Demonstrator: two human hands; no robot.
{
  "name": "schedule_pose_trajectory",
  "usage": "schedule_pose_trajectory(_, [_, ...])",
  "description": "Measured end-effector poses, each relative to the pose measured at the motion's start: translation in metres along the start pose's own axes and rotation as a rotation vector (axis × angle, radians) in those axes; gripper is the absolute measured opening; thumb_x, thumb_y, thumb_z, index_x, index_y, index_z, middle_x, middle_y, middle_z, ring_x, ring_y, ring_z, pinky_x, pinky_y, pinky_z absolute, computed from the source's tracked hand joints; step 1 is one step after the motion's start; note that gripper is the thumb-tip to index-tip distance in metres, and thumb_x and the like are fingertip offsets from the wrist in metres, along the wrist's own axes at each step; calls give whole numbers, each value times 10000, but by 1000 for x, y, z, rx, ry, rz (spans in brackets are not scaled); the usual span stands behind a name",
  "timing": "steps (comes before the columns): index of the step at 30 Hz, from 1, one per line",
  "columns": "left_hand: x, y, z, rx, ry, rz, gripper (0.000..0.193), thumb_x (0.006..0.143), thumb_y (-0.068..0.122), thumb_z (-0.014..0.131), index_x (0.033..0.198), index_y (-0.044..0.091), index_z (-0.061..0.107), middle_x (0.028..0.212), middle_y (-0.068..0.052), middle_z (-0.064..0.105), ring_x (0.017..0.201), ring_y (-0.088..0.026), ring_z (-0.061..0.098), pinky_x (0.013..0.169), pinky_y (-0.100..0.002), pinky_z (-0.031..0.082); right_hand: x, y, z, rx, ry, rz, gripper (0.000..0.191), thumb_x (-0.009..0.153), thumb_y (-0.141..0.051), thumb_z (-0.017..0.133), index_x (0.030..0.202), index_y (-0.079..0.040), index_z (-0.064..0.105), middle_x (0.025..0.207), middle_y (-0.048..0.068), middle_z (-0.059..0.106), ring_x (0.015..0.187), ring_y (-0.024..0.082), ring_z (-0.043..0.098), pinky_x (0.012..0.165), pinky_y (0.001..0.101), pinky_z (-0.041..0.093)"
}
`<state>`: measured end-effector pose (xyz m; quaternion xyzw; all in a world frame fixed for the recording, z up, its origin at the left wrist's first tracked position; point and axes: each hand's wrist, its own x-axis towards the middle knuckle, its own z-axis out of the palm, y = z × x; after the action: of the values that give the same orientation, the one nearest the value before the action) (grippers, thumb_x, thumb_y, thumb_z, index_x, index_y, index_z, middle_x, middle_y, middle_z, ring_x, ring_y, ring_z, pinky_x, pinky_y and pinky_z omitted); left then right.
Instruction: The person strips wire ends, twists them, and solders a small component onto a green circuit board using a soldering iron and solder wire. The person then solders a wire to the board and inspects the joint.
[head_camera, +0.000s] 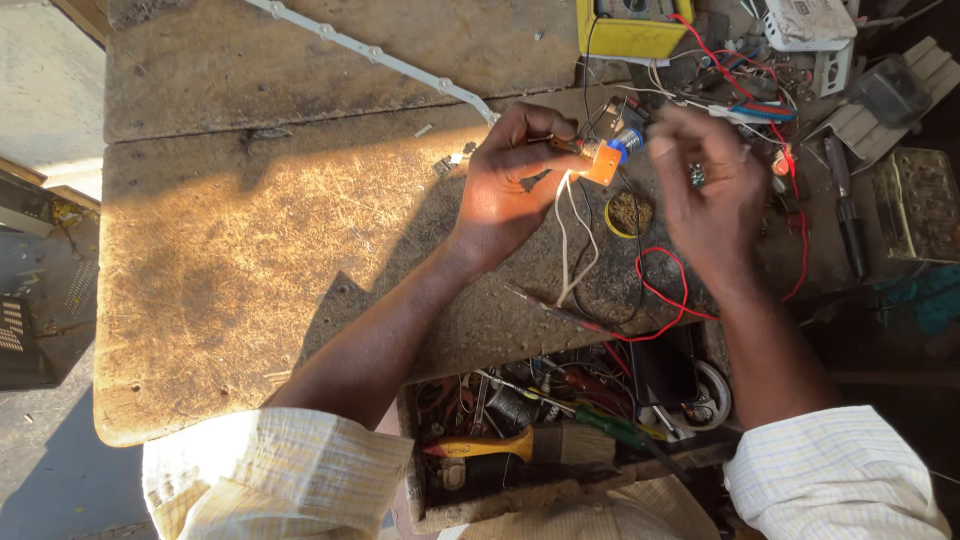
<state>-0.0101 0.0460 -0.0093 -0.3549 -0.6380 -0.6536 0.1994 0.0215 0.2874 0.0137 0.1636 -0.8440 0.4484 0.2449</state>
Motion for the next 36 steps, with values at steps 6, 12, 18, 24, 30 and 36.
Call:
schedule_pose_trajectory(6, [-2,3,-1,153,-5,58,257,948,-12,787,1167,106,725,1219,-60,612,1171,-185,654,990,-287,571,9,-5,41,483,-223,67,294,1072,-64,674,1347,21,614,1146,68,683,958,104,677,818,252,578])
schedule_pose_trajectory(12, [-4,6,2,76,62,-133,370,923,-70,692,1266,67,686,1292,-91,600,1220,-215,678,1016,-304,595,7,6,43,544,-202,34,267,1049,-30,675,1304,40,641,1218,92,697,1044,145,707,888,294,610])
schedule_pose_trajectory(18, [-5,9,3,83,32,-33,271,980,-19,756,1228,72,701,1285,-95,599,1204,-197,664,1018,-301,593,-7,4,41,392,-161,-14,260,1042,62,679,1299,66,643,1217,132,694,1079,178,707,930,299,599])
schedule_pose_trajectory(24, [-5,14,0,82,-9,-29,308,961,4,799,1241,89,704,1216,-68,637,1156,-174,681,1000,-293,604,-9,-5,39,370,-113,-61,269,1026,101,680,1285,40,639,1228,138,675,1075,167,724,909,286,619])
schedule_pose_trajectory(30, [-4,11,-2,119,-46,10,318,984,75,804,1282,100,696,1252,-68,638,1197,-184,671,987,-287,598,-7,-11,34,125,-75,-204,274,1000,98,757,1248,12,677,1193,143,701,1056,177,712,846,270,595])
schedule_pose_trajectory(36, [-2,10,-7,130,-96,17,276,1018,131,762,1281,88,692,1264,-69,626,1201,-194,674,1025,-296,603,-7,-12,32,76,-52,-236,282,982,77,803,1229,5,688,1174,133,711,1037,179,706,841,272,575])
